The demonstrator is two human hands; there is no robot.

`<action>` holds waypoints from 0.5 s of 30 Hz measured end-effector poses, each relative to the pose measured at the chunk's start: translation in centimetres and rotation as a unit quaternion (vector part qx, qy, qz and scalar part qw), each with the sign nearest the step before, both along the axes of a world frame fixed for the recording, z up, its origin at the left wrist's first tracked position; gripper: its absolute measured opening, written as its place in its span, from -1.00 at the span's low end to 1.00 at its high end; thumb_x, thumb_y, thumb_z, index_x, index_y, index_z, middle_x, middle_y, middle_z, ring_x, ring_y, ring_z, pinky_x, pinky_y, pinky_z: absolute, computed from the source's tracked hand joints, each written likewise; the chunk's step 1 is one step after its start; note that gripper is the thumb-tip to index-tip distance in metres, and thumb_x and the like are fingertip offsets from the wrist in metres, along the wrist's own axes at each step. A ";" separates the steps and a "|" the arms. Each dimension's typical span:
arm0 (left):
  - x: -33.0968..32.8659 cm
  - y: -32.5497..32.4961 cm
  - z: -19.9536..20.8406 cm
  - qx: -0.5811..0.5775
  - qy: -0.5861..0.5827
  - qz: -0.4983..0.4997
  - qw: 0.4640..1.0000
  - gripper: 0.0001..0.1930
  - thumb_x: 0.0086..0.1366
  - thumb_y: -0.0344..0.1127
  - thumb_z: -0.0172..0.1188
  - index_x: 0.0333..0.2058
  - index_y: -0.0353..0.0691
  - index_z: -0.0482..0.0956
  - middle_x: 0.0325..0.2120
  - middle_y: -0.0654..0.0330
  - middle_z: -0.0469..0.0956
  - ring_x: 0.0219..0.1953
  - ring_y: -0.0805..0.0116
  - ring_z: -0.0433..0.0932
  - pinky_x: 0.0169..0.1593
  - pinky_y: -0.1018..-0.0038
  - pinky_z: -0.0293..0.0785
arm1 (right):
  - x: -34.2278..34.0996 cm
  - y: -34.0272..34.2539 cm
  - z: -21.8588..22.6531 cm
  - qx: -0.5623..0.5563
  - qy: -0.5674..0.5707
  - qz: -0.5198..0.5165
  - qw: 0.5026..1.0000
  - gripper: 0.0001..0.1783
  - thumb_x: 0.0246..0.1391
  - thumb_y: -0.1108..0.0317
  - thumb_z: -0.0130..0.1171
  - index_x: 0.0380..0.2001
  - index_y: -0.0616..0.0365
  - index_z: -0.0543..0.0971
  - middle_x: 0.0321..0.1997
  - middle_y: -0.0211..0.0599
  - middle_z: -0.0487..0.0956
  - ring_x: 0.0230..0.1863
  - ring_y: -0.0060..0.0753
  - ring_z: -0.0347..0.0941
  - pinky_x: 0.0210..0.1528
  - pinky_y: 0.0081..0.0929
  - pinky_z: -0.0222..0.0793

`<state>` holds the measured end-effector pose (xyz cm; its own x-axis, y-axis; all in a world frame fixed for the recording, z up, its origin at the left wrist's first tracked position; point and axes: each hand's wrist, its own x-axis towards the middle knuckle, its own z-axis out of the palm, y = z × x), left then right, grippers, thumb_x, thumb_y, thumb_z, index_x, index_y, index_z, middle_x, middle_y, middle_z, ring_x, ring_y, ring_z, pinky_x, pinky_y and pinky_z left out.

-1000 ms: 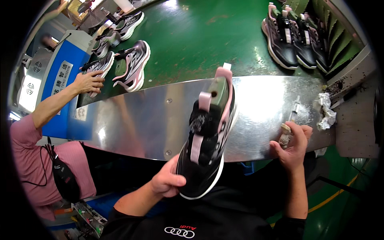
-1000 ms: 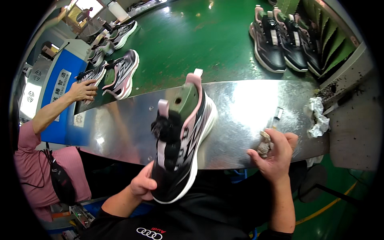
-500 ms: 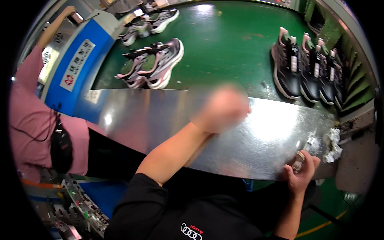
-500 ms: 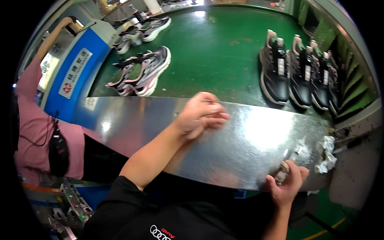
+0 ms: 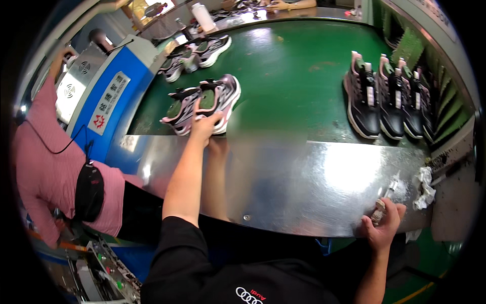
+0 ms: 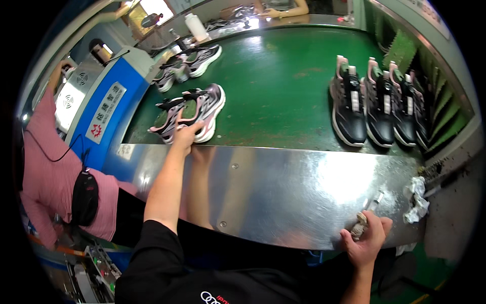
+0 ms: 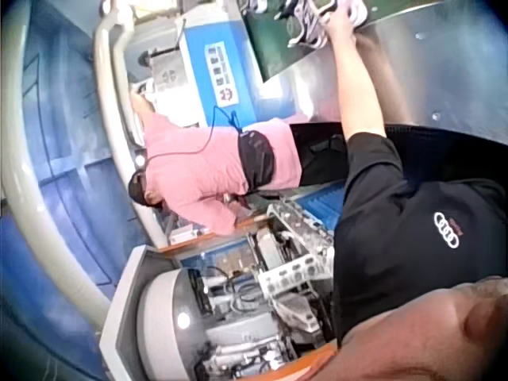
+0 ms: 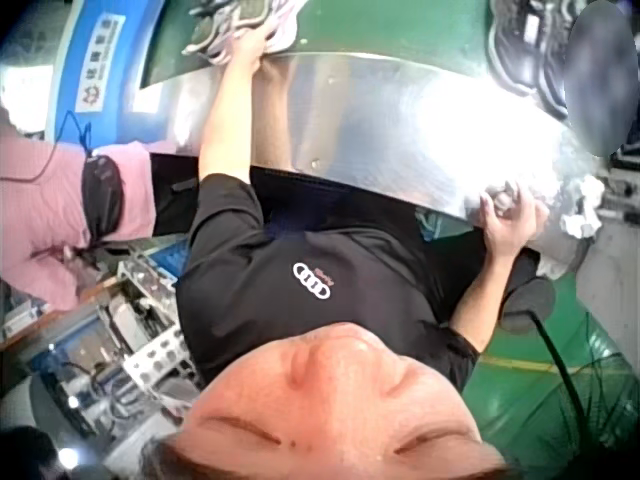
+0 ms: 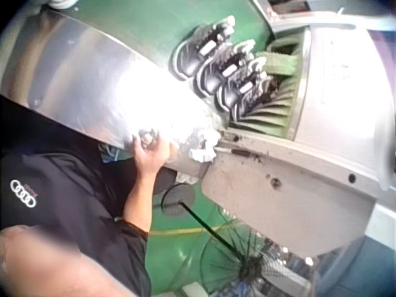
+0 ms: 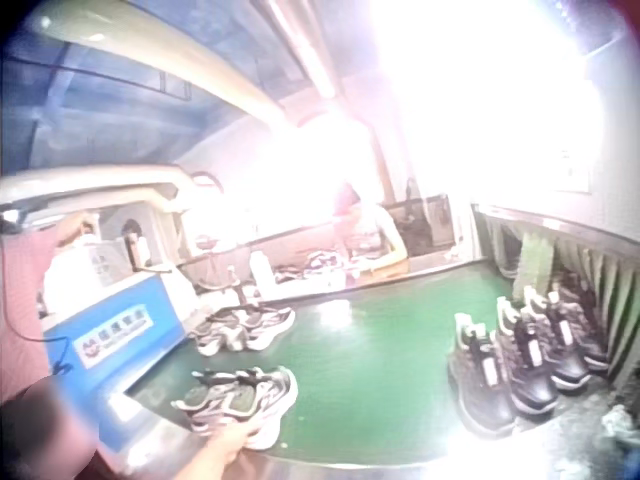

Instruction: The person repeatedly takes shoes from a conveyor belt, applies liquid along the seams of the soles using a syringe, and places the shoes back onto the belt.

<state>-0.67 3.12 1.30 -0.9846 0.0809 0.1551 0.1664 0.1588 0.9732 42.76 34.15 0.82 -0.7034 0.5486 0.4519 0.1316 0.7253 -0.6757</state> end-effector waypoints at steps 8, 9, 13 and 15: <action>7.8 -5.5 4.0 -0.071 -0.068 -0.024 0.995 -0.26 -0.04 -0.53 0.26 0.17 -0.18 0.21 -0.10 0.12 0.47 -0.16 0.33 0.49 -0.10 0.44 0.47 | -0.7 0.4 -1.1 0.020 0.011 0.033 0.999 -0.35 -0.32 0.14 0.46 -0.14 0.24 0.48 -0.30 -0.27 0.39 -0.21 -0.28 0.23 -0.10 -0.41 0.19; 9.7 -4.7 3.4 -0.038 -0.012 -0.072 0.997 -0.27 -0.08 -0.52 0.31 0.14 -0.18 0.27 -0.10 0.13 0.46 -0.18 0.33 0.49 -0.13 0.47 0.47 | 0.1 0.9 -1.2 0.033 0.009 0.021 0.999 -0.36 -0.28 0.15 0.44 -0.12 0.24 0.47 -0.30 -0.27 0.36 -0.20 -0.29 0.23 -0.09 -0.41 0.19; 17.8 -3.1 4.4 -0.142 0.081 -0.161 0.973 -0.15 -0.09 -0.46 0.35 0.21 -0.24 0.14 0.01 0.08 0.35 0.00 0.23 0.40 0.08 0.41 0.36 | 2.6 3.4 -4.1 0.009 0.009 0.036 0.999 -0.36 -0.08 0.20 0.33 0.04 0.23 0.36 -0.16 -0.31 0.34 -0.09 -0.38 0.27 -0.02 -0.48 0.22; 21.3 -3.7 4.0 -0.241 0.264 -0.174 0.918 -0.14 -0.10 -0.47 0.36 0.22 -0.22 0.13 0.01 0.00 0.28 0.01 0.11 0.38 0.09 0.38 0.35 | 2.8 4.9 -6.4 -0.097 0.022 0.073 0.992 -0.36 0.05 0.23 0.23 0.14 0.23 0.27 -0.01 -0.34 0.34 -0.02 -0.44 0.28 0.04 -0.54 0.21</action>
<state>20.60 -0.57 5.35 -0.6841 0.5601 0.4672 0.7169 0.3981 0.5724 45.52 39.07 -5.57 -0.7645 0.5214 0.3792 0.0018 0.5900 -0.8074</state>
